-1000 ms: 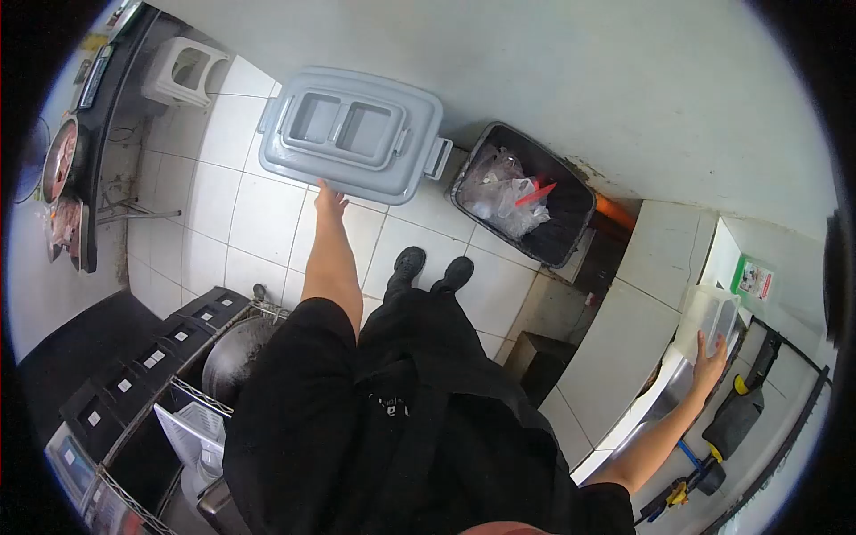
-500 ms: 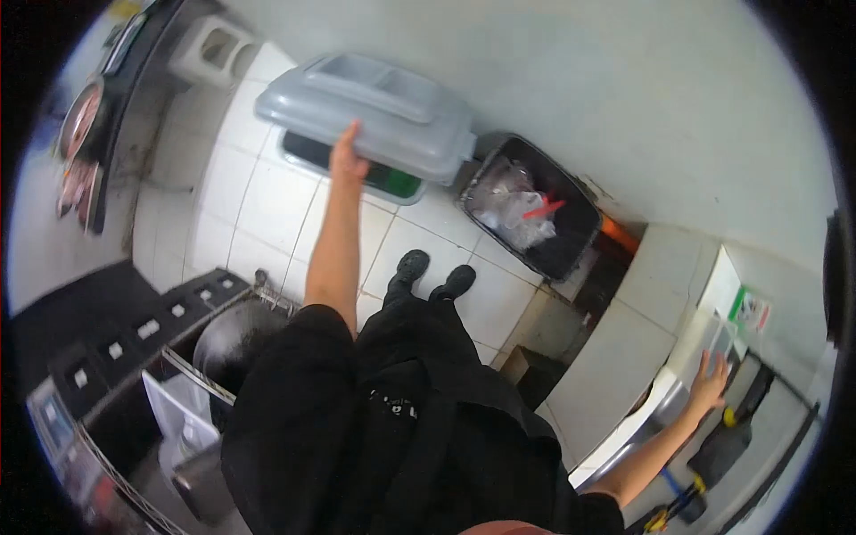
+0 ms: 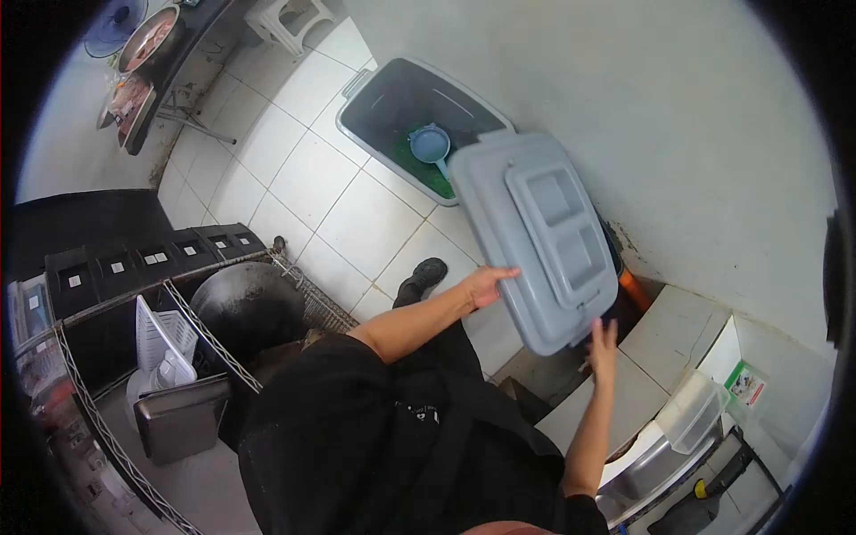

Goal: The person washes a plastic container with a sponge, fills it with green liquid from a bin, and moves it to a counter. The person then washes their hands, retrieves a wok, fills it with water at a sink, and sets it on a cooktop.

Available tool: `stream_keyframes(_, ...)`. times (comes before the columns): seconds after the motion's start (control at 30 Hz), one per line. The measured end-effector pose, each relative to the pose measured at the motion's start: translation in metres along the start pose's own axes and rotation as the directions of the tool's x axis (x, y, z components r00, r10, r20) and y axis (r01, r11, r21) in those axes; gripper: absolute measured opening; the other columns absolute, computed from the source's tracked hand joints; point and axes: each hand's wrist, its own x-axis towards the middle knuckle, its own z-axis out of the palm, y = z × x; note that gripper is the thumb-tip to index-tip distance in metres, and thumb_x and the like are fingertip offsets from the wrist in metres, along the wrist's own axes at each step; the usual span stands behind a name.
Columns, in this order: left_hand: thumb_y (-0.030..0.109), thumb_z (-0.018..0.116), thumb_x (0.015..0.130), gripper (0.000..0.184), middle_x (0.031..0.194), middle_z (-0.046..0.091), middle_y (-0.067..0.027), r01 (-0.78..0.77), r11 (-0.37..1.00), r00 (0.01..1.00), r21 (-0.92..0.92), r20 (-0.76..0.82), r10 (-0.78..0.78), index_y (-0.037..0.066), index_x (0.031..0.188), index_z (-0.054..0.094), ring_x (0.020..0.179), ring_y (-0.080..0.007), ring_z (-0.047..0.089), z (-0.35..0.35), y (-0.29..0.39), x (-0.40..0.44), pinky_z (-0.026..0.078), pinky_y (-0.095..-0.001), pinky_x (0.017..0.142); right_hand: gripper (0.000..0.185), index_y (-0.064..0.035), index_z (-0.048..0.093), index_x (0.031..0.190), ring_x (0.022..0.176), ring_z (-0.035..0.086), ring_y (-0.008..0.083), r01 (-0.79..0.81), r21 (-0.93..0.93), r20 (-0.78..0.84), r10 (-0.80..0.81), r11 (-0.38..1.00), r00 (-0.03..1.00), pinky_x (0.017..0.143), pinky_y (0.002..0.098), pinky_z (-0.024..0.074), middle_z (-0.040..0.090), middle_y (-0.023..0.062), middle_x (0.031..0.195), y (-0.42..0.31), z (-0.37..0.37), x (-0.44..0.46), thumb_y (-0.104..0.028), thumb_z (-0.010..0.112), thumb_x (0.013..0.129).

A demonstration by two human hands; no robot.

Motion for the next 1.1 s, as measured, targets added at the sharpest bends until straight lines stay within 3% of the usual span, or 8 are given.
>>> stream_keyframes(0.17,0.011,0.066,0.08,0.053,0.122,0.053,-0.0127,0.118,0.984,0.992,0.136,-0.052,-0.112,-0.004,0.125,0.043,0.112,-0.0281,0.052,-0.013,-0.038,0.021,0.037,-0.0437,0.1,0.12,-0.0049,-0.009,0.143,0.12,0.04,0.042,-0.296,0.187,0.09,0.284,0.937,0.955,0.093,0.0546,0.035,0.028,0.0243,0.141,0.029,0.032,0.034,-0.053,0.073,0.069)
stream_keyframes(0.23,0.01,0.066,0.079,0.053,0.122,0.053,-0.0118,0.121,0.992,0.992,0.021,0.024,-0.121,-0.005,0.124,0.042,0.112,-0.0264,0.051,-0.038,-0.056,0.039,0.039,-0.0436,0.098,0.122,-0.0037,-0.01,0.142,0.124,0.035,0.0415,-0.194,0.382,-0.181,0.279,0.904,0.943,0.095,0.0572,0.0317,0.026,0.0253,0.142,0.071,0.037,0.06,-0.051,0.074,0.068)
stream_keyframes(0.33,0.014,0.065,0.082,0.046,0.116,0.056,-0.0114,0.13,0.99,0.991,-0.051,0.037,-0.128,-0.004,0.12,0.047,0.111,-0.0256,0.052,-0.044,-0.076,0.063,0.041,-0.0424,0.097,0.106,0.0087,0.002,0.14,0.127,0.036,0.0341,-0.154,0.812,0.126,0.088,0.563,0.988,0.104,0.0447,0.0283,0.027,0.0265,0.141,0.109,0.031,0.099,-0.044,0.07,0.077)
stream_keyframes(0.47,0.026,0.066,0.084,0.051,0.114,0.055,-0.0141,0.328,0.938,0.944,0.109,-0.084,-0.32,-0.005,0.119,0.047,0.108,-0.0257,0.053,-0.063,-0.096,0.104,0.042,-0.0408,0.097,0.086,0.0118,0.022,0.136,0.126,0.037,0.0307,0.06,0.605,-0.28,0.142,0.794,0.949,0.104,0.0398,0.0292,0.031,0.0202,0.141,0.097,0.023,0.145,-0.042,0.064,0.083)
stream_keyframes(0.77,0.051,0.071,0.072,0.089,0.127,0.044,-0.0213,0.526,0.654,0.837,0.544,-0.466,-0.285,-0.009,0.127,0.036,0.097,-0.0305,0.06,-0.106,-0.102,0.118,0.053,-0.0368,0.08,0.068,0.0021,0.023,0.139,0.128,0.034,0.0388,-0.26,-0.016,-0.268,0.246,0.966,0.931,0.104,0.0406,0.031,0.03,0.0259,0.14,0.154,0.046,0.208,-0.04,0.047,0.091)
stream_keyframes(0.87,0.059,0.069,0.07,0.089,0.109,0.056,-0.0227,0.538,0.522,0.82,0.661,-0.555,-0.142,-0.012,0.118,0.045,0.084,-0.0298,0.063,-0.101,-0.101,0.115,0.054,-0.0363,0.068,0.068,-0.0038,0.021,0.142,0.122,0.037,0.0452,-0.242,-0.218,-0.419,0.133,0.945,0.898,0.104,0.0461,0.0286,0.037,0.0319,0.132,0.133,0.052,0.193,-0.048,0.035,0.092)
stream_keyframes(0.93,0.061,0.067,0.069,0.083,0.085,0.064,-0.0208,0.595,0.079,0.794,0.8,-0.569,-0.212,-0.012,0.106,0.054,0.071,-0.0283,0.064,-0.11,-0.086,0.127,0.052,-0.0384,0.058,0.068,-0.0008,0.023,0.14,0.126,0.032,0.0432,-0.154,-0.234,-0.391,0.052,0.96,0.919,0.106,0.0435,0.0266,0.034,0.03,0.136,0.122,0.044,0.186,-0.047,0.035,0.093)
stream_keyframes(1.1,0.058,0.066,0.071,0.071,0.079,0.066,-0.0178,0.593,0.026,0.794,0.805,-0.58,-0.181,-0.008,0.097,0.059,0.064,-0.0269,0.064,-0.124,-0.033,0.112,0.051,-0.037,0.056,0.064,-0.0015,0.027,0.139,0.13,0.028,0.041,0.059,-0.341,-0.299,-0.168,0.938,0.939,0.108,0.0404,0.023,0.03,0.0294,0.138,0.111,0.052,0.181,-0.046,0.035,0.093)
